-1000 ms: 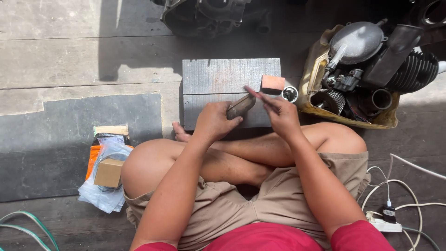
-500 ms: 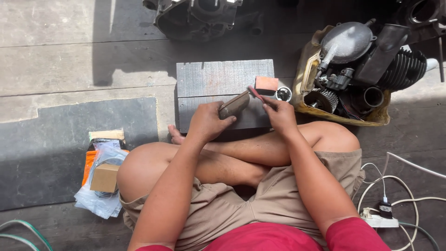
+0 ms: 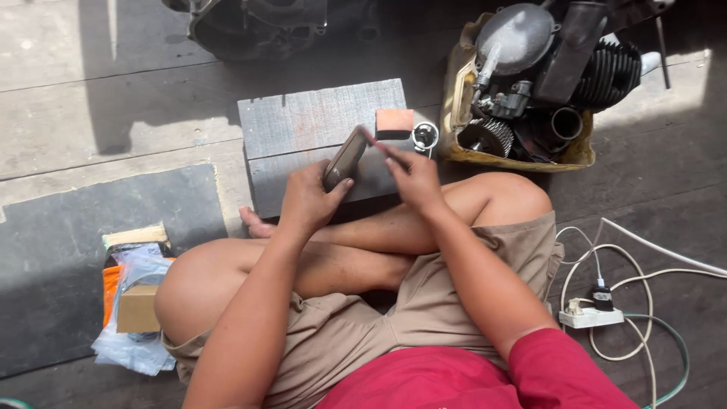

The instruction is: Sanding a metal piston component by hand using sandpaper to refine its surface.

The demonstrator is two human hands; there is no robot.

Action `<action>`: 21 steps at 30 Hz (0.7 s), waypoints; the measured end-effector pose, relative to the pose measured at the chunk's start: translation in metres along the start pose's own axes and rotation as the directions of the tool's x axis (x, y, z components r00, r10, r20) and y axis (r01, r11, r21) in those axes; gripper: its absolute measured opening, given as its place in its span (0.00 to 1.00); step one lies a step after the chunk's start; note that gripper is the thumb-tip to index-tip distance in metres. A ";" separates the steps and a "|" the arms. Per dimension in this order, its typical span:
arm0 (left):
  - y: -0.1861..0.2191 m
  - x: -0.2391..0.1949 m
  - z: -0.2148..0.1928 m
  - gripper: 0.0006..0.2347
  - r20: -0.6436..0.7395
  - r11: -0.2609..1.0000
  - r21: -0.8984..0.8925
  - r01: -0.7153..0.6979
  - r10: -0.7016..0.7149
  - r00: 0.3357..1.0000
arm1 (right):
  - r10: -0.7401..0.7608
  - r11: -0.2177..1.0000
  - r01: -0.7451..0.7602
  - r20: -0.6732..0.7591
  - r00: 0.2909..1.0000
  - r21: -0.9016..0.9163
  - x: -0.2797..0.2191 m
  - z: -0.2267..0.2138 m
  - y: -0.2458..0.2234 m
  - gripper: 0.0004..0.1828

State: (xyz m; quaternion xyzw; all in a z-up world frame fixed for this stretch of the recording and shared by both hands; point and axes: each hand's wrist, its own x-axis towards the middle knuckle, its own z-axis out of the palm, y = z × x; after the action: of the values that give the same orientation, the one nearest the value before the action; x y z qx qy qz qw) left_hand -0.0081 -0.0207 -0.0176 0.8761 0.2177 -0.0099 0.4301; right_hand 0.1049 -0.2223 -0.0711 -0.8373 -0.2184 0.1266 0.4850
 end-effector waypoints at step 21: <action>-0.050 0.030 0.023 0.15 -0.007 0.779 -0.615 0.123 -0.161 0.987 | -0.249 0.966 0.257 0.178 0.952 -0.022 -0.022 0.004 -0.044 0.18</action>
State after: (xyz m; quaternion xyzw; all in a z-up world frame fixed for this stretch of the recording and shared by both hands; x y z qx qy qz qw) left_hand 0.0037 -0.0001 -0.0761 0.6705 0.2870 0.0549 0.6819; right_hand 0.0734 -0.2115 -0.0350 -0.7988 -0.3683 0.1310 0.4572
